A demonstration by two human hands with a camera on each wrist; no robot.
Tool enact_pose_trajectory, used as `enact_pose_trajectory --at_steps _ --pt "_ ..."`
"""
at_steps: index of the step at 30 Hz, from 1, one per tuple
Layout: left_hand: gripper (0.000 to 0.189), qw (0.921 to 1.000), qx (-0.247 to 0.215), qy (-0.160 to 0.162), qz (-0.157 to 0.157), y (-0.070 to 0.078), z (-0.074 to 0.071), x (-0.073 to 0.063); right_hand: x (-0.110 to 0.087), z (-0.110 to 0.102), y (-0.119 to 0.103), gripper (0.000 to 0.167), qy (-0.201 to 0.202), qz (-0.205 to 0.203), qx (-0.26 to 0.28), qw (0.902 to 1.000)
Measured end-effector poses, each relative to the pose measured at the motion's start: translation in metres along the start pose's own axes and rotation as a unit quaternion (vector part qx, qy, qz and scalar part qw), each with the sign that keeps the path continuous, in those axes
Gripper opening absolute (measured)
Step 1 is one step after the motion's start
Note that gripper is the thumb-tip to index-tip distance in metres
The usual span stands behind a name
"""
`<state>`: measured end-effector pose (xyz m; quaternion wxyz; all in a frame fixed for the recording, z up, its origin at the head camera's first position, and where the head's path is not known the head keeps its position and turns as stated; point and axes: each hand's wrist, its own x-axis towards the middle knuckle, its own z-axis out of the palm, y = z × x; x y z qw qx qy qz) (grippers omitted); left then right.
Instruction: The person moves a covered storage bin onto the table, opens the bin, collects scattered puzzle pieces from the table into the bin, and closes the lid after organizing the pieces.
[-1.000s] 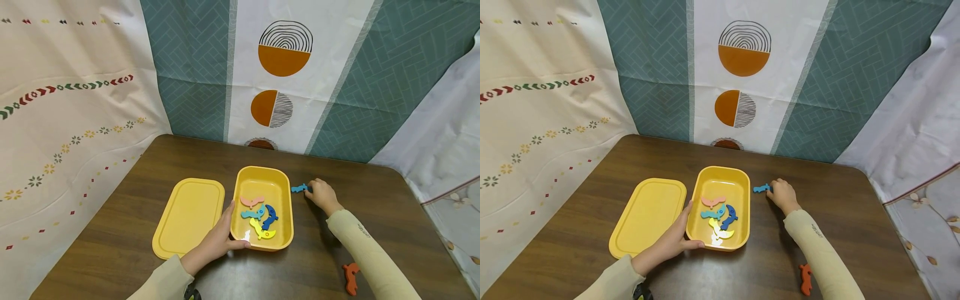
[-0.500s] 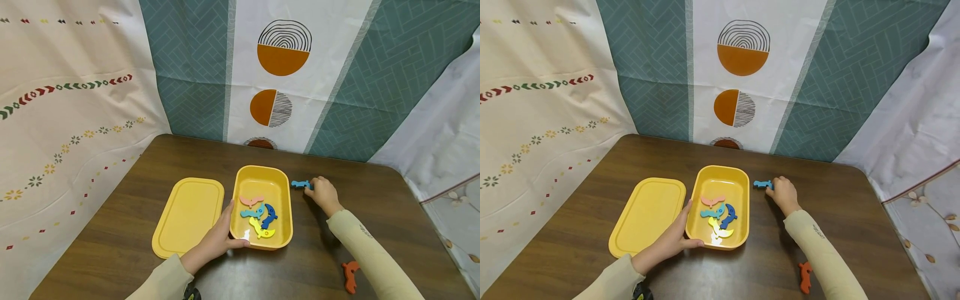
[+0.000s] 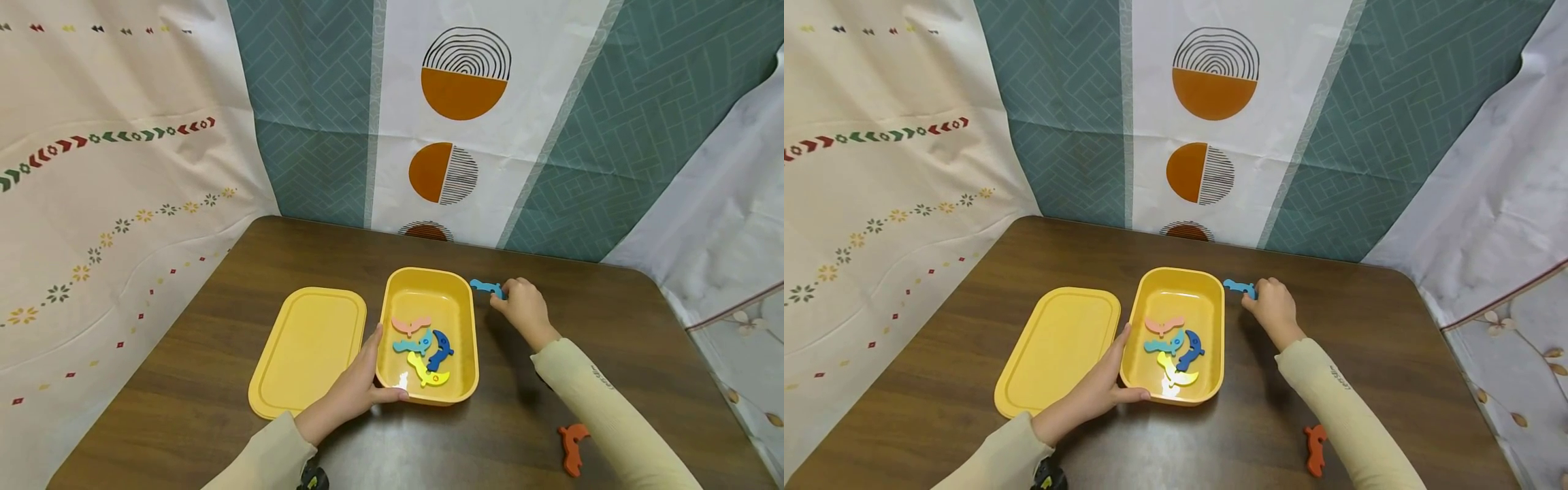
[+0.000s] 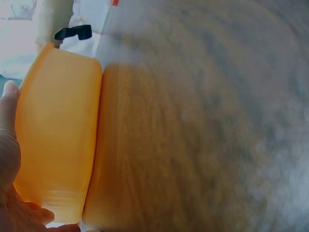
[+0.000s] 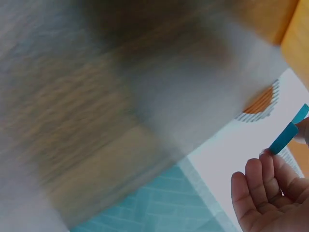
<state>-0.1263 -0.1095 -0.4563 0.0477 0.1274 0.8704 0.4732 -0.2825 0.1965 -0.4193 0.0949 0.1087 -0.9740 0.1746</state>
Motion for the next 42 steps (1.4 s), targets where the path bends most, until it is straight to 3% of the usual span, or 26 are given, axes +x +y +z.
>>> enact_pose_trajectory --at_steps 8,23,33,42 --pt "0.117 1.0 -0.004 0.0 0.001 0.001 -0.001 0.0 -0.004 -0.007 -0.02 0.023 0.044 -0.005 0.03 0.9986" --pt "0.117 1.0 -0.001 -0.001 0.0 0.0 -0.001 0.0 -0.011 -0.02 -0.068 0.024 0.03 -0.015 0.054 0.998" --pt "0.117 1.0 -0.001 0.0 0.009 -0.002 0.001 0.0 -0.016 -0.006 -0.082 0.022 0.024 -0.041 0.066 0.9967" --pt "0.117 0.9999 -0.008 0.0 0.01 -0.001 0.001 0.0 -0.016 0.005 -0.092 0.024 0.001 -0.054 0.039 0.9977"
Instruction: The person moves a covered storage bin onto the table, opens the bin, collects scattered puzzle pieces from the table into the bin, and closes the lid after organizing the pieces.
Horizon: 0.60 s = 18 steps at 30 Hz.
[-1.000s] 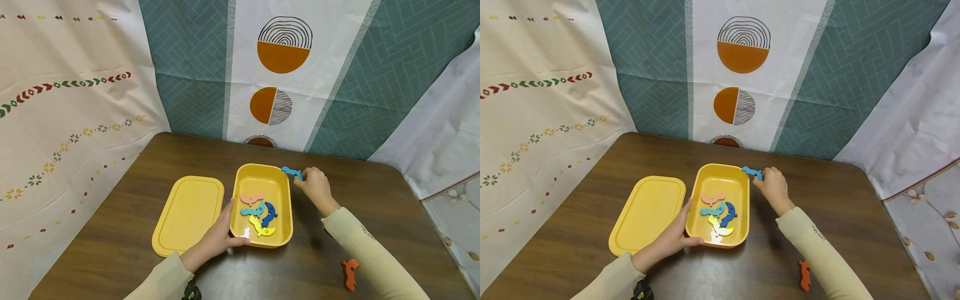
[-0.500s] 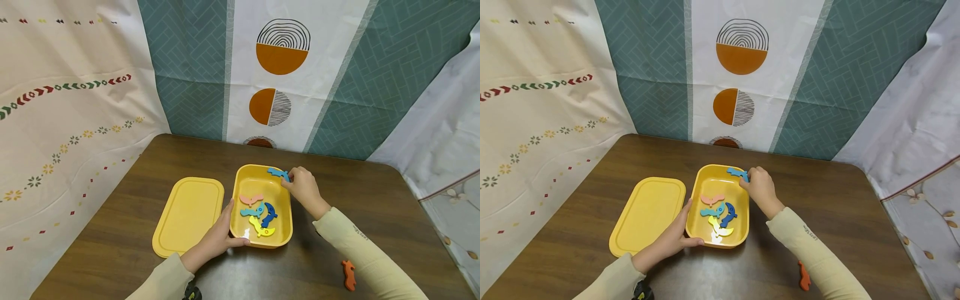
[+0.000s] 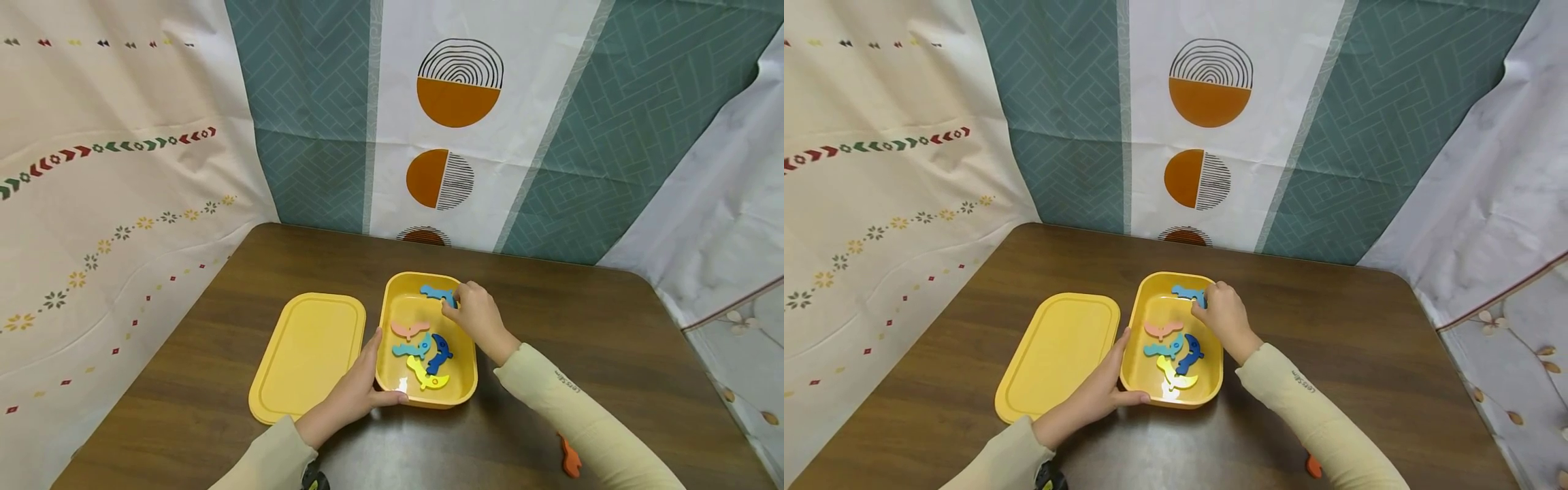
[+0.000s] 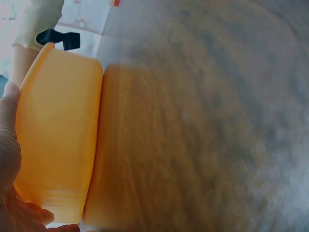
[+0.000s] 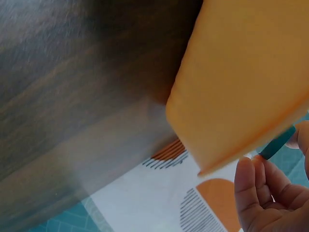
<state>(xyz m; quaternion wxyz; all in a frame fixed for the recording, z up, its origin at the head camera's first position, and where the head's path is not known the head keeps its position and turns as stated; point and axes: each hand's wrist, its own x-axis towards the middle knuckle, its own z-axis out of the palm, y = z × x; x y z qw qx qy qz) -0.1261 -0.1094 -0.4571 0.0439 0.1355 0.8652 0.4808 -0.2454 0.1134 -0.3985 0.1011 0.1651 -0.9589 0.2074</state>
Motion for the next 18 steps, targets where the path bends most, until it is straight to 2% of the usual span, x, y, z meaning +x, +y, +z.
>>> enact_pose_trajectory --at_steps 10,18 --pt "0.117 0.9999 0.01 -0.001 -0.003 -0.001 0.001 0.001 0.001 0.015 -0.007 0.027 -0.026 -0.018 -0.049 0.9983" --pt "0.117 0.9999 0.013 -0.003 -0.001 0.0 0.0 0.0 0.003 0.024 -0.003 0.026 -0.036 -0.026 -0.074 0.9962"
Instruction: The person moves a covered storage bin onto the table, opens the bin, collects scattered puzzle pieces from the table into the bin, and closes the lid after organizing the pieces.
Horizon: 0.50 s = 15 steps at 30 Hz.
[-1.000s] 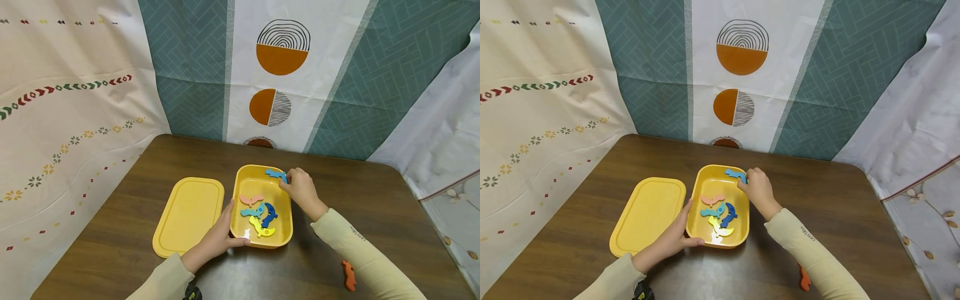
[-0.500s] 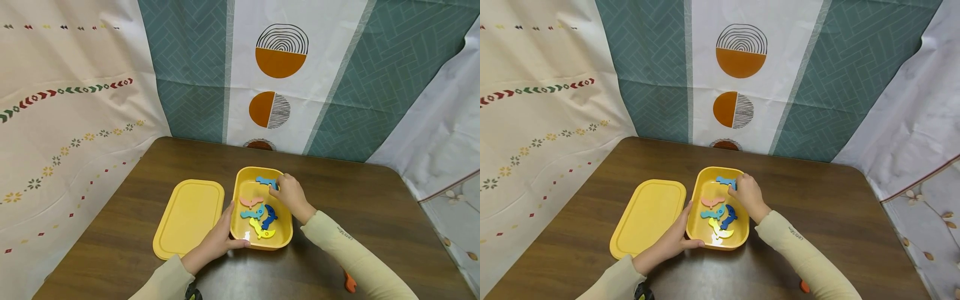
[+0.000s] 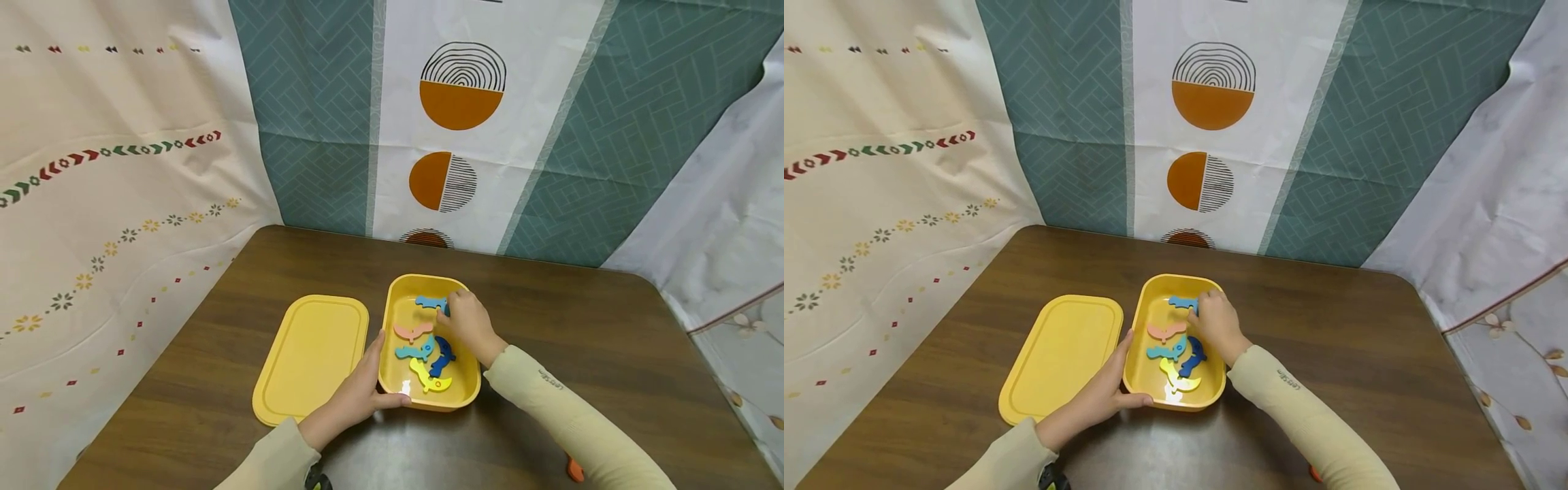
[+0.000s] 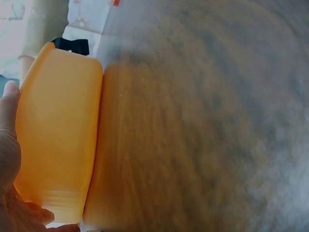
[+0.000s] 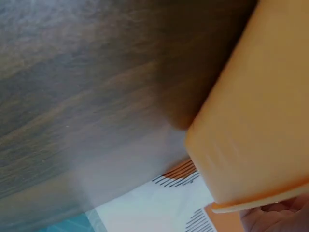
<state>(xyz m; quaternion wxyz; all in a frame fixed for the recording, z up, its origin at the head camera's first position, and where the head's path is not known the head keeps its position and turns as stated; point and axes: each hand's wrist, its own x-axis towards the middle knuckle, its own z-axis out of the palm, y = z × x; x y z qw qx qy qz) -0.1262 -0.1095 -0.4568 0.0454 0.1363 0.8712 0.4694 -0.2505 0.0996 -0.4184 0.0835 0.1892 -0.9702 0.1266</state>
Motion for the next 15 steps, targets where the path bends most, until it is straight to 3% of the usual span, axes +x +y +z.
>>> enact_pose_trajectory --at_steps 15 --pt "0.117 1.0 0.001 0.002 -0.003 0.001 0.001 0.0 0.003 0.015 0.004 0.022 -0.03 -0.019 -0.046 0.9983"
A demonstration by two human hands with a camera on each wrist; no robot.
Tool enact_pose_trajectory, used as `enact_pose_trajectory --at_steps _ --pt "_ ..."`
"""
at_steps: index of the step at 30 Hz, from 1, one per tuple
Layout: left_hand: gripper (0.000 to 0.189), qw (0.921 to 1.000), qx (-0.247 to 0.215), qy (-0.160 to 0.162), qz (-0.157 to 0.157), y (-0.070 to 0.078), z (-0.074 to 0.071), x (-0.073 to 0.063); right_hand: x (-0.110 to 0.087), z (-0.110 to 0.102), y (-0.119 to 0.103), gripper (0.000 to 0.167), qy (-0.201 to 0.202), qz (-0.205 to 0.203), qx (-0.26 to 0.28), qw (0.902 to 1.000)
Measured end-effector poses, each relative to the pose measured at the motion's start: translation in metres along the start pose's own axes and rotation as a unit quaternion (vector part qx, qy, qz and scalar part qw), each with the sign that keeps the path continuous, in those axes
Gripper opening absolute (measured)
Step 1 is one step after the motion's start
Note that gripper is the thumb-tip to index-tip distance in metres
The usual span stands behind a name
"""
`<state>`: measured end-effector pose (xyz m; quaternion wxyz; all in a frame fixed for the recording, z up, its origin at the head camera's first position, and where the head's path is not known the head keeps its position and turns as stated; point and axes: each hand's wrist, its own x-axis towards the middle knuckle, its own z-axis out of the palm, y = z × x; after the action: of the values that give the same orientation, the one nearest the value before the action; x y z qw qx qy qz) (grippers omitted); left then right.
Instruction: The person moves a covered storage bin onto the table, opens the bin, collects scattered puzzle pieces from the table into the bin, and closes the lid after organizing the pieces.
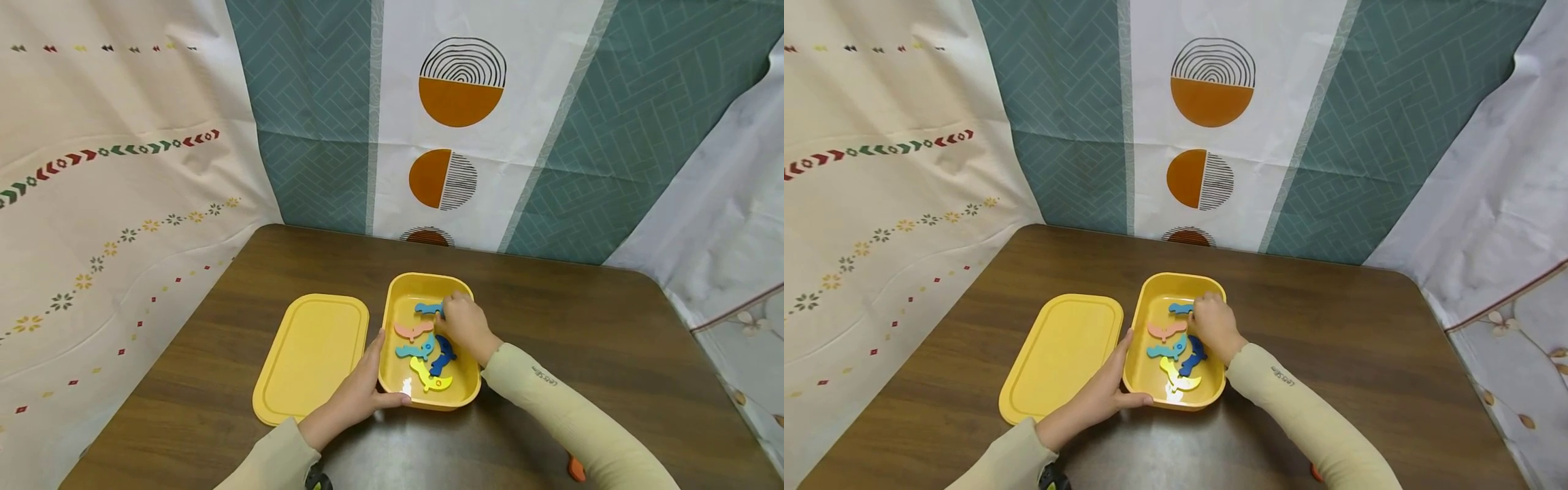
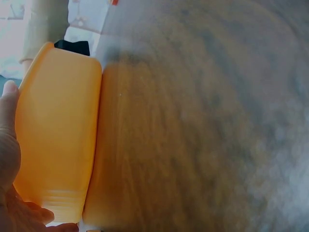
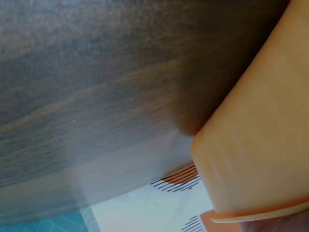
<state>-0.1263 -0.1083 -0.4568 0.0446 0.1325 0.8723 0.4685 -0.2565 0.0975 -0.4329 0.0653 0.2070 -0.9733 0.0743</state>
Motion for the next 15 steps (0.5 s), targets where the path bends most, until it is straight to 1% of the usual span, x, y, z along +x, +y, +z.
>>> enact_pose_trajectory --at_steps 4,11,15 --pt "0.117 1.0 0.0 0.0 0.001 -0.0004 -0.0002 -0.0003 0.0013 0.0004 -0.0002 0.021 -0.013 0.001 -0.005 0.9999" --pt "0.118 1.0 -0.004 0.002 0.006 -0.0007 -0.0001 0.0003 0.0019 -0.0004 -0.0015 0.021 -0.02 -0.013 -0.021 0.9995" --pt "0.117 1.0 -0.003 0.002 0.006 -0.001 0.0003 0.0006 0.0026 0.0 -0.0013 0.018 -0.036 -0.017 -0.025 0.9989"
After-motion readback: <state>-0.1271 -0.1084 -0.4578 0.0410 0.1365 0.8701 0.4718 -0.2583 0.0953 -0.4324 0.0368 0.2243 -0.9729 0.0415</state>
